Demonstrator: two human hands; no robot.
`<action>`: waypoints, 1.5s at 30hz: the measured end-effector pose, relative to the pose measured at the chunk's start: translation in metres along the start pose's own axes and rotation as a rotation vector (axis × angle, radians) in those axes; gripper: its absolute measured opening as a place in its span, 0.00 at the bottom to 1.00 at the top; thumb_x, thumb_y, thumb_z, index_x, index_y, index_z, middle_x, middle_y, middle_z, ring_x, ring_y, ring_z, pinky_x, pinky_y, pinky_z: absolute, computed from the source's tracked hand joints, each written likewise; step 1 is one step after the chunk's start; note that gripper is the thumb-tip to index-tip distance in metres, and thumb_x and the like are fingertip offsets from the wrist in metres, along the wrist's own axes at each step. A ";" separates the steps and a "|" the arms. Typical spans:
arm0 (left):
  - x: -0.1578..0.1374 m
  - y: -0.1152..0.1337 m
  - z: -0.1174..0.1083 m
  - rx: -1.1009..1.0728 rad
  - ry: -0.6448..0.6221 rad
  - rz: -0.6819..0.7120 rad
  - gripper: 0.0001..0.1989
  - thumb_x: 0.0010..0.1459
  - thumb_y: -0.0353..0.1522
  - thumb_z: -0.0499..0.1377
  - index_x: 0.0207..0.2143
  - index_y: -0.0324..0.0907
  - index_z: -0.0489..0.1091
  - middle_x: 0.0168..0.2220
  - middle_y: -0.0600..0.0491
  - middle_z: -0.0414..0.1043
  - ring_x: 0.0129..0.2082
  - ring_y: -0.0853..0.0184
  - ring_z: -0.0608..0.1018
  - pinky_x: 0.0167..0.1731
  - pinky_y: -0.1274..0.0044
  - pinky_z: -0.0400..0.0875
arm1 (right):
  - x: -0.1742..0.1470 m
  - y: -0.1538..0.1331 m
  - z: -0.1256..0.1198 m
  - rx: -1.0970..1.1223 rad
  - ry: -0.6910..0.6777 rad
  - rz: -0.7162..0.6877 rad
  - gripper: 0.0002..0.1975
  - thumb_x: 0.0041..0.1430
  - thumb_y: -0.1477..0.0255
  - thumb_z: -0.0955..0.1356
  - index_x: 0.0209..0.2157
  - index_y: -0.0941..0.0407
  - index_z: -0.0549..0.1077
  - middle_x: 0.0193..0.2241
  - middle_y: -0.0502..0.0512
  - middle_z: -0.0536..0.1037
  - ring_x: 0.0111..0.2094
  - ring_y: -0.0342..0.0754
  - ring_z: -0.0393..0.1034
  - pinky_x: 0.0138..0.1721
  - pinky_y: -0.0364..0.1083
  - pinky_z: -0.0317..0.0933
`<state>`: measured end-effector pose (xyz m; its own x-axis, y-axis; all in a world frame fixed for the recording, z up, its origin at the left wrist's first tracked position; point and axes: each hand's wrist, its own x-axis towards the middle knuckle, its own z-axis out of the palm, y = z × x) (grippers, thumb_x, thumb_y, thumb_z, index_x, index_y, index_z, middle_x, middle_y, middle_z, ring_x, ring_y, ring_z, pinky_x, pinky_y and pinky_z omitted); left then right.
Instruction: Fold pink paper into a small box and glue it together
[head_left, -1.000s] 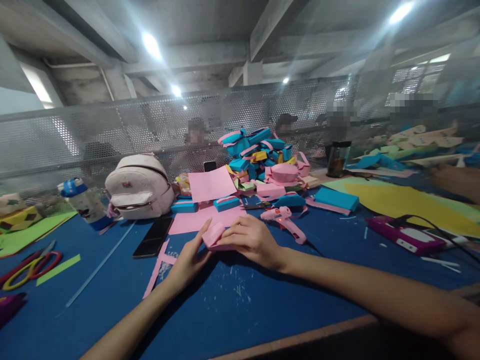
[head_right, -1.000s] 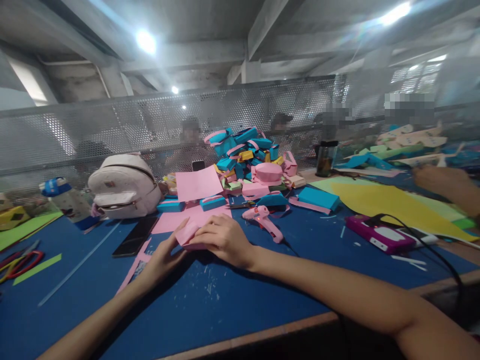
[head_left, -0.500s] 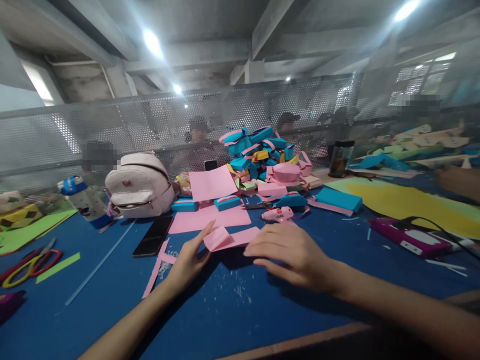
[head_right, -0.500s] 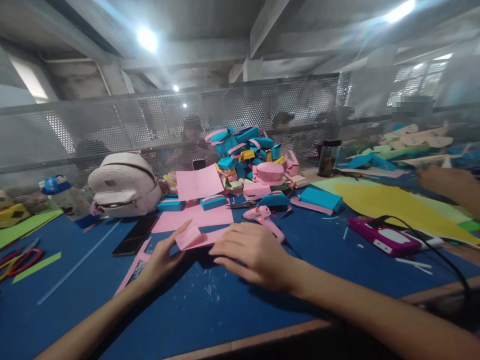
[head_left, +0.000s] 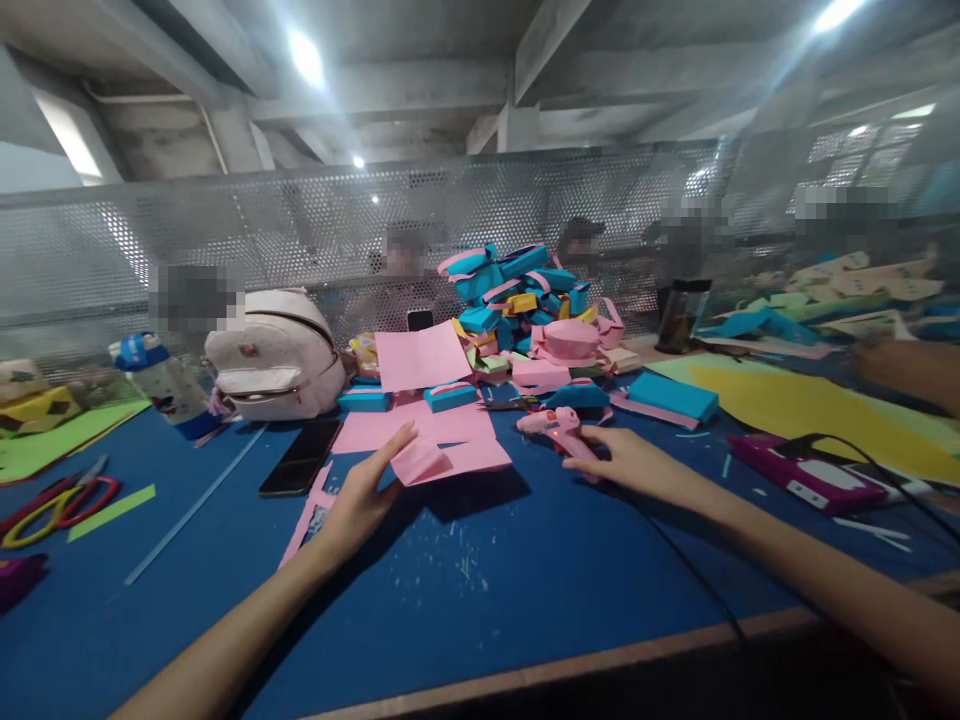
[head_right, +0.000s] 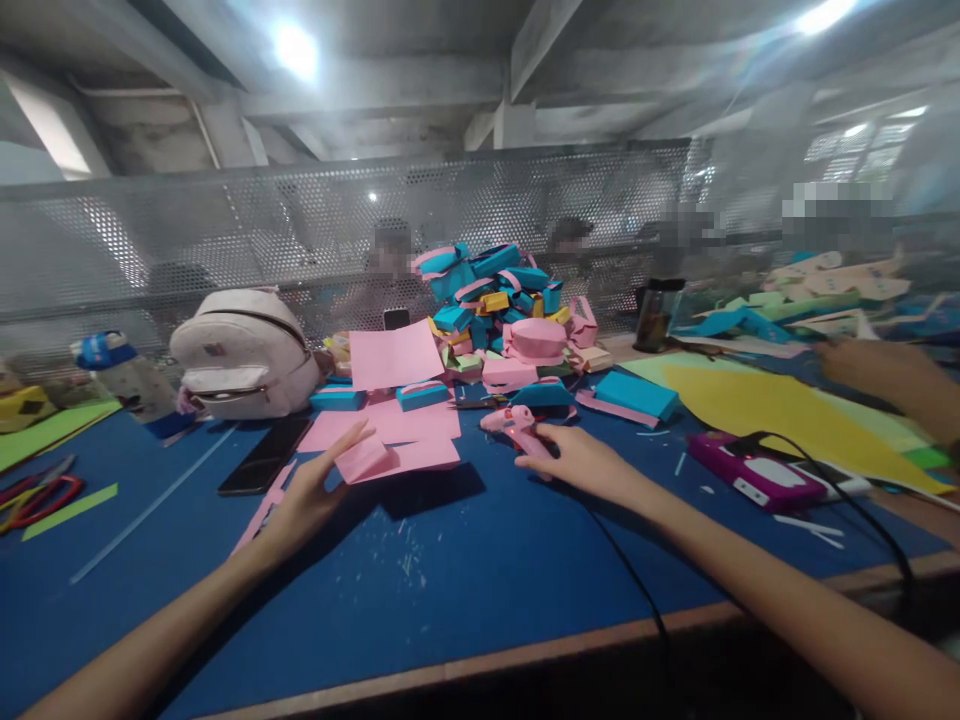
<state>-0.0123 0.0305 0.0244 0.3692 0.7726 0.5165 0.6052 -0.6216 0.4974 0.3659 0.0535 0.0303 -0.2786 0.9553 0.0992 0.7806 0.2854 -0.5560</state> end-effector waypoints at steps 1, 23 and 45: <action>0.000 0.000 0.000 0.001 -0.005 -0.002 0.32 0.58 0.23 0.54 0.64 0.47 0.55 0.63 0.49 0.61 0.62 0.63 0.66 0.61 0.68 0.60 | 0.003 0.000 0.004 -0.007 0.003 0.019 0.23 0.57 0.56 0.67 0.46 0.58 0.75 0.32 0.59 0.82 0.31 0.55 0.76 0.30 0.45 0.61; -0.003 -0.003 0.005 -0.038 0.021 0.004 0.33 0.59 0.26 0.55 0.65 0.47 0.53 0.59 0.46 0.67 0.59 0.59 0.70 0.59 0.65 0.63 | -0.030 -0.100 0.043 0.714 -0.189 -0.199 0.20 0.64 0.54 0.63 0.32 0.58 0.68 0.18 0.46 0.66 0.17 0.37 0.57 0.19 0.39 0.54; -0.003 -0.002 0.006 -0.048 0.006 0.014 0.33 0.61 0.30 0.55 0.67 0.44 0.49 0.60 0.43 0.65 0.60 0.59 0.69 0.59 0.64 0.64 | -0.019 -0.100 0.058 0.886 -0.264 -0.204 0.21 0.63 0.52 0.63 0.34 0.58 0.67 0.16 0.43 0.63 0.16 0.37 0.55 0.18 0.39 0.50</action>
<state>-0.0103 0.0304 0.0173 0.3735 0.7629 0.5276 0.5653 -0.6382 0.5226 0.2609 0.0021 0.0358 -0.5652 0.8140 0.1339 0.0243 0.1787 -0.9836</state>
